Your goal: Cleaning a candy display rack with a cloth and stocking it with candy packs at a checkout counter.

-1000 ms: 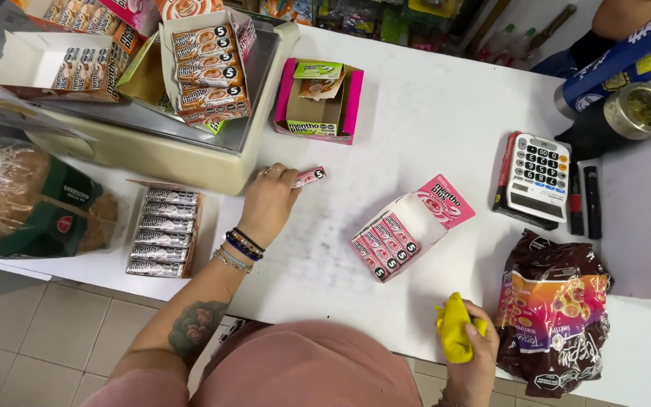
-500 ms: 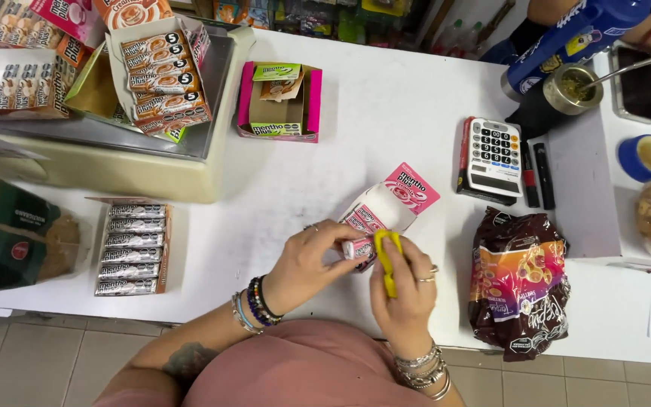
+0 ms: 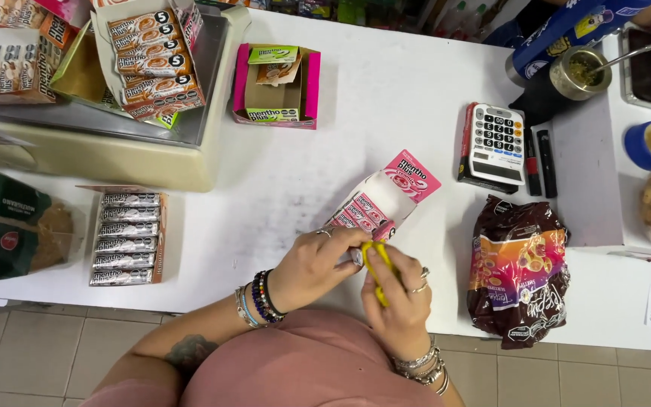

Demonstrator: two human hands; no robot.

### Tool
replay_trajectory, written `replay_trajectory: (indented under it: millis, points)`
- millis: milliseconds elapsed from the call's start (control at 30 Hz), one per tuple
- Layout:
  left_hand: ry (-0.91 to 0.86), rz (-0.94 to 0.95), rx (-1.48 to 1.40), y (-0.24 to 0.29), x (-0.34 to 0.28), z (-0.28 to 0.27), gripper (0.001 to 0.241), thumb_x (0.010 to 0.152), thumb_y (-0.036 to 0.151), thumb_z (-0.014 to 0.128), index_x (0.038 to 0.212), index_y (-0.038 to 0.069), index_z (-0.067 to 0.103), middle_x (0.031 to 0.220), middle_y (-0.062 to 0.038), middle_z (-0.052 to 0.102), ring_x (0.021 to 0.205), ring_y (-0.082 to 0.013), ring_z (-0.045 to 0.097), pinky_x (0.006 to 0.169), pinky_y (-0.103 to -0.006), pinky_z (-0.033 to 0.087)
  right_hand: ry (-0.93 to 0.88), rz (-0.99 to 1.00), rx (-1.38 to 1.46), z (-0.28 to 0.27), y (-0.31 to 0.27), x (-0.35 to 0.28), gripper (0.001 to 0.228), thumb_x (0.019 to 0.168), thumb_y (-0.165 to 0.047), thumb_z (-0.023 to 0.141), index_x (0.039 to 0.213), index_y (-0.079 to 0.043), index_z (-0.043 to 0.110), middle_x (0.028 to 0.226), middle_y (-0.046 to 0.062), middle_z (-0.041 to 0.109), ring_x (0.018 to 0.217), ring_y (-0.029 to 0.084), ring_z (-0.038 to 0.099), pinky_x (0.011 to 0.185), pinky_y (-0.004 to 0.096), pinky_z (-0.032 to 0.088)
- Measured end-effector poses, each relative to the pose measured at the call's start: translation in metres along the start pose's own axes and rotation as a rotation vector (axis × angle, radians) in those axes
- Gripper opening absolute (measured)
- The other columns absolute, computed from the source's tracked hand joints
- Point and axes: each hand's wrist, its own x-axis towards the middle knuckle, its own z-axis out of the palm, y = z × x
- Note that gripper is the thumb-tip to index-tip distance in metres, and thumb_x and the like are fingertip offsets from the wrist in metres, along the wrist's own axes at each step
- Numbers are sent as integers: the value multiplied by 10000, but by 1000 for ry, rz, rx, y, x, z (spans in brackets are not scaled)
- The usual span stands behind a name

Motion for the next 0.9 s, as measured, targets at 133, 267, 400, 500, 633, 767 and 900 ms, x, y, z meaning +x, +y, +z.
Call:
replay_trajectory:
  millis: [133,267,400,500,633,767,900]
  points:
    - [18,31,51,13,10,-12,308,872,31,755,1141,100,622,1035,-15,707,903,-170,716,748,-324,590,-12,265,-31,0,27,8,381,929,52,597,1288,-47,677,1214,117,615,1041,269,665,926,364,534]
    - [64,-134,-377,21,24,-20,279,849,64,818,1098,60,695,928,-108,717,849,-272,743,751,-321,634,46,900,845,8,56,-14,402,813,-150,644,1172,23,693,998,212,688,810,287,668,619,394,512]
    - [-5,-87,-428,16,28,-20,241,900,51,758,1138,70,724,1075,-107,729,1006,-293,728,852,-380,611,130,1064,1599,17,71,-55,598,886,-420,639,1248,55,588,953,300,658,649,326,674,316,318,514]
    - [22,55,-218,10,28,-16,232,937,135,738,1169,138,753,1095,-42,731,1010,-258,673,924,-374,558,115,1011,1626,25,78,-67,660,900,-489,643,1262,60,585,1002,301,651,696,364,704,298,317,532]
    - [14,82,-179,6,22,-9,237,931,156,733,1165,155,769,1086,-59,709,967,-288,661,883,-403,575,29,928,1598,21,56,-40,809,869,-602,676,1261,101,586,1037,310,664,719,349,717,337,346,569]
    - [-31,90,-142,10,26,-9,239,922,136,741,1160,144,763,1052,-69,669,929,-284,651,861,-412,568,-27,808,1640,36,65,-57,1007,835,-791,558,1253,124,590,1224,367,588,744,378,686,374,386,574]
    - [-91,112,-63,1,26,-3,230,882,102,772,1110,128,754,1025,-49,656,936,-268,638,863,-399,546,-7,947,1562,19,58,-43,934,785,-659,737,1222,154,597,949,273,651,679,305,692,364,309,549]
